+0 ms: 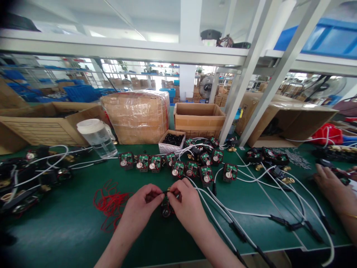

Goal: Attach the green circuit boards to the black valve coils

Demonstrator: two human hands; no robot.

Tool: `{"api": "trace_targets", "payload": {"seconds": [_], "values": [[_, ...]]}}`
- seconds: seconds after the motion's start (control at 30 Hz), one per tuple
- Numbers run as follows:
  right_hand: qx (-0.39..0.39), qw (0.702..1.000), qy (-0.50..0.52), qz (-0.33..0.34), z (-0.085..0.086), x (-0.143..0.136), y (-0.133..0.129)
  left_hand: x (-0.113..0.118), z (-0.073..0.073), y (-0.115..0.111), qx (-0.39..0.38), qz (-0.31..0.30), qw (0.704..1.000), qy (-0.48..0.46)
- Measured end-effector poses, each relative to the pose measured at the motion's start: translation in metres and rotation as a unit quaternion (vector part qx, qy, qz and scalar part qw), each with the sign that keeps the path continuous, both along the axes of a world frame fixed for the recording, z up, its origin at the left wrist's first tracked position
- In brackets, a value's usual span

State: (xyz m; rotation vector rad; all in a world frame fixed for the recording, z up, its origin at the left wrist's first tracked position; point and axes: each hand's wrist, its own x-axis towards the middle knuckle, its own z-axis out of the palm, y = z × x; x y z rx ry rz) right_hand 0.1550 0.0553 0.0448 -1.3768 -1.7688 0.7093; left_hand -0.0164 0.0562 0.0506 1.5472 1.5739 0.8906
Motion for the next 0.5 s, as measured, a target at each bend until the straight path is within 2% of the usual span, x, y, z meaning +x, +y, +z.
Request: {"api": "trace_targets", "payload": {"seconds": [0.23,0.4,0.5], "values": [[-0.034,0.997,0.068,0.007,-0.005,0.004,0.008,-0.003,-0.002,0.000,0.021,-0.008,1.000,-0.009],[-0.079,0.989,0.124,0.022,-0.011,0.011,0.009,-0.003,-0.008,-0.002,0.065,-0.005,0.998,-0.012],[-0.073,0.987,0.138,0.031,-0.016,0.015,0.008,-0.003,-0.011,-0.004,0.086,-0.003,0.996,-0.014]]}}
